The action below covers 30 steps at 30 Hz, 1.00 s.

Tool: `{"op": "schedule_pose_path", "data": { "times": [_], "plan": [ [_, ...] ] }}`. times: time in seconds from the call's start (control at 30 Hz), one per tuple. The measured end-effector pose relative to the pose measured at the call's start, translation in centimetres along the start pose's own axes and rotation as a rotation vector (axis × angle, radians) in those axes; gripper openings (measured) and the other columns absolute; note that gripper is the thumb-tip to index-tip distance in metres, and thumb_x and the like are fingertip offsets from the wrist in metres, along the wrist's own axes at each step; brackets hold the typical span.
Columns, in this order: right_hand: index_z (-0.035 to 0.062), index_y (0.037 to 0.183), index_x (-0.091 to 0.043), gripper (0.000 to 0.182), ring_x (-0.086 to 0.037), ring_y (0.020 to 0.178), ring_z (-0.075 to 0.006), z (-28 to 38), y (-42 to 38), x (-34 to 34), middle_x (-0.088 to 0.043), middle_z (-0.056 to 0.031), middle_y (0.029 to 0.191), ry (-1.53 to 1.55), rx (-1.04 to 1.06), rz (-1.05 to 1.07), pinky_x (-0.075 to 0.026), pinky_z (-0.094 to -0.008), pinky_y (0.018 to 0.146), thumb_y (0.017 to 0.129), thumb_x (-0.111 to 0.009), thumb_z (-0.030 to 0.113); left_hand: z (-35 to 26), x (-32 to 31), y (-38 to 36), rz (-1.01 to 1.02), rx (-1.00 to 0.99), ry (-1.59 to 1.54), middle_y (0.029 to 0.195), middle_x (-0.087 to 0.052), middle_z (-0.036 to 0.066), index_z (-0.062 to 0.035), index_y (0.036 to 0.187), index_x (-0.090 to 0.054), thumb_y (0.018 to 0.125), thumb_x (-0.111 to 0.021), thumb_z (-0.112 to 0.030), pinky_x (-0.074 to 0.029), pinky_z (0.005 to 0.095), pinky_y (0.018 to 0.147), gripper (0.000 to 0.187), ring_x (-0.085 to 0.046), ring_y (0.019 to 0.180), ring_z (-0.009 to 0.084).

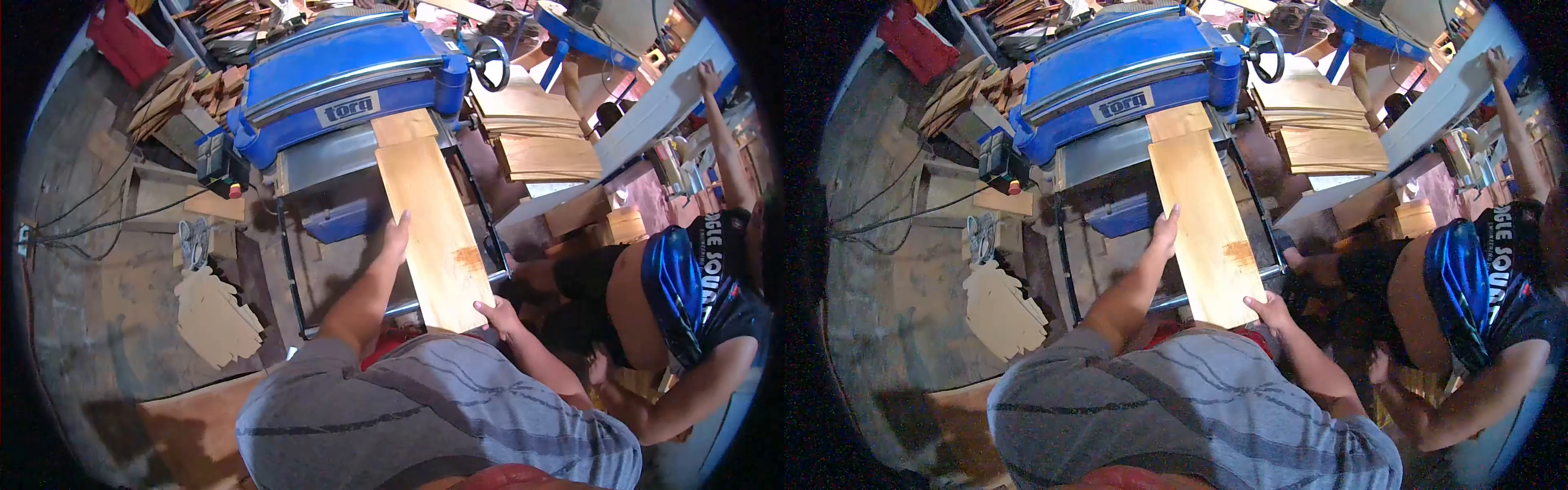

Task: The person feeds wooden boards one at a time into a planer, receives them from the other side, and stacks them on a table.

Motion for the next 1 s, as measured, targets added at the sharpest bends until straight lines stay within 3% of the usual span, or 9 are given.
{"op": "schedule_pose_path", "data": {
  "times": [0.2, 0.3, 0.37, 0.4, 0.43, 0.5, 0.57, 0.67, 1.0],
  "plan": [
    [0.0003, 0.106, -0.059, 0.044, -0.063, 0.065, -0.012, 0.3, 0.9, 0.5, -0.068, -0.0038, 0.081, 0.091, -0.048, -0.155, -0.048, -0.0246, 0.05, 0.082, -0.077, 0.032, 3.7, -1.0, -8.5, 0.1, 0.187, 0.032, 0.123, -0.059, 0.015, 0.0, 0.134, -0.044, 0.098, -0.054, -0.028, -0.049, 0.0424, 0.094, 0.046, -0.059, 0.111, 0.0275],
    [0.0007, 0.113, -0.056, 0.052, -0.065, 0.083, -0.0204, 0.9, 0.6, 0.9, -0.066, -0.0122, 0.1, -0.007, -0.033, -0.23, -0.053, -0.0315, 0.064, 0.079, -0.08, 0.031, 5.4, -1.2, -9.5, 0.037, 0.163, 0.017, 0.125, -0.057, 0.016, 0.0013, 0.132, -0.045, 0.098, -0.054, -0.026, -0.048, 0.0413, 0.095, 0.044, -0.057, 0.112, 0.0266],
    [0.0023, 0.127, -0.048, 0.071, -0.055, 0.113, -0.032, 8.7, -3.5, 0.5, -0.051, -0.0221, 0.127, -0.843, 0.49, -0.517, -0.049, -0.0424, 0.088, 0.072, -0.083, 0.03, 4.4, -2.1, -9.3, 0.024, 0.111, -0.003, 0.123, -0.058, 0.016, 0.002, 0.131, -0.045, 0.099, -0.054, -0.025, -0.048, 0.0408, 0.093, 0.043, -0.058, 0.11, 0.0258],
    [0.0094, 0.14, -0.036, 0.091, -0.033, 0.134, -0.0384, 10.4, -4.7, -0.5, -0.031, -0.0242, 0.144, -0.967, 0.623, -0.433, -0.033, -0.0519, 0.105, 0.066, -0.084, 0.03, 4.8, -1.4, -8.5, -0.036, 0.071, 0.003, 0.117, -0.061, 0.014, 0.0037, 0.125, -0.05, 0.096, -0.058, -0.024, -0.048, 0.0377, 0.088, 0.041, -0.059, 0.103, 0.0227],
    [0.0094, 0.14, -0.036, 0.091, -0.033, 0.134, -0.0384, 11.7, -5.4, -0.6, -0.031, -0.0242, 0.144, -0.96, 0.626, -0.436, -0.033, -0.0519, 0.105, 0.066, -0.084, 0.03, 4.6, -1.1, -8.1, -0.034, 0.067, 0.01, 0.117, -0.061, 0.014, 0.0037, 0.125, -0.05, 0.096, -0.058, -0.024, -0.048, 0.0377, 0.088, 0.041, -0.059, 0.103, 0.0227],
    [0.0146, 0.146, -0.032, 0.103, -0.029, 0.138, -0.0386, 12.3, -5.9, -4.5, -0.032, -0.0204, 0.147, -1.369, 0.761, -0.034, -0.029, -0.0566, 0.108, 0.059, -0.086, 0.03, 4.4, -0.7, -7.4, -0.033, 0.04, -0.009, 0.116, -0.061, 0.015, 0.0046, 0.123, -0.051, 0.095, -0.059, -0.023, -0.048, 0.0377, 0.088, 0.039, -0.059, 0.102, 0.0233],
    [0.0182, 0.147, -0.033, 0.09, -0.025, 0.142, -0.0383, 11.4, -4.4, -5.7, -0.028, -0.0193, 0.151, -1.375, 0.676, 0.082, -0.025, -0.0586, 0.11, 0.069, -0.078, 0.025, 5.6, 0.4, -5.7, -0.043, 0.051, 0.006, 0.115, -0.061, 0.016, 0.0051, 0.123, -0.051, 0.095, -0.059, -0.022, -0.048, 0.0379, 0.087, 0.04, -0.059, 0.102, 0.0235],
    [0.0148, 0.145, -0.036, 0.056, -0.029, 0.14, -0.0393, 11.1, -0.9, -7.3, -0.029, -0.022, 0.151, -1.519, 0.884, 0.008, -0.023, -0.0589, 0.111, 0.09, -0.048, 0.016, 5.4, -0.1, -4.9, -0.04, 0.079, -0.015, 0.115, -0.061, 0.017, 0.0061, 0.123, -0.051, 0.094, -0.06, -0.022, -0.049, 0.0382, 0.087, 0.042, -0.06, 0.101, 0.0241],
    [0.0079, 0.144, -0.035, 0.055, -0.031, 0.135, -0.0492, 12.2, 3.0, -9.6, -0.03, -0.0306, 0.146, -1.616, 0.922, -0.025, -0.029, -0.0628, 0.106, 0.091, -0.047, 0.018, 2.0, -0.1, -3.2, 0.038, 0.086, -0.019, 0.121, -0.059, 0.018, 0.0069, 0.128, -0.048, 0.096, -0.057, -0.02, -0.047, 0.0381, 0.091, 0.042, -0.059, 0.106, 0.0256]
  ]
}}
Point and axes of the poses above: each hand's wrist, its own y-axis towards the middle knuckle, its own x-axis out of the back of the hand, z = x × y, the point moved 8 cm from there along y, towards the middle knuckle
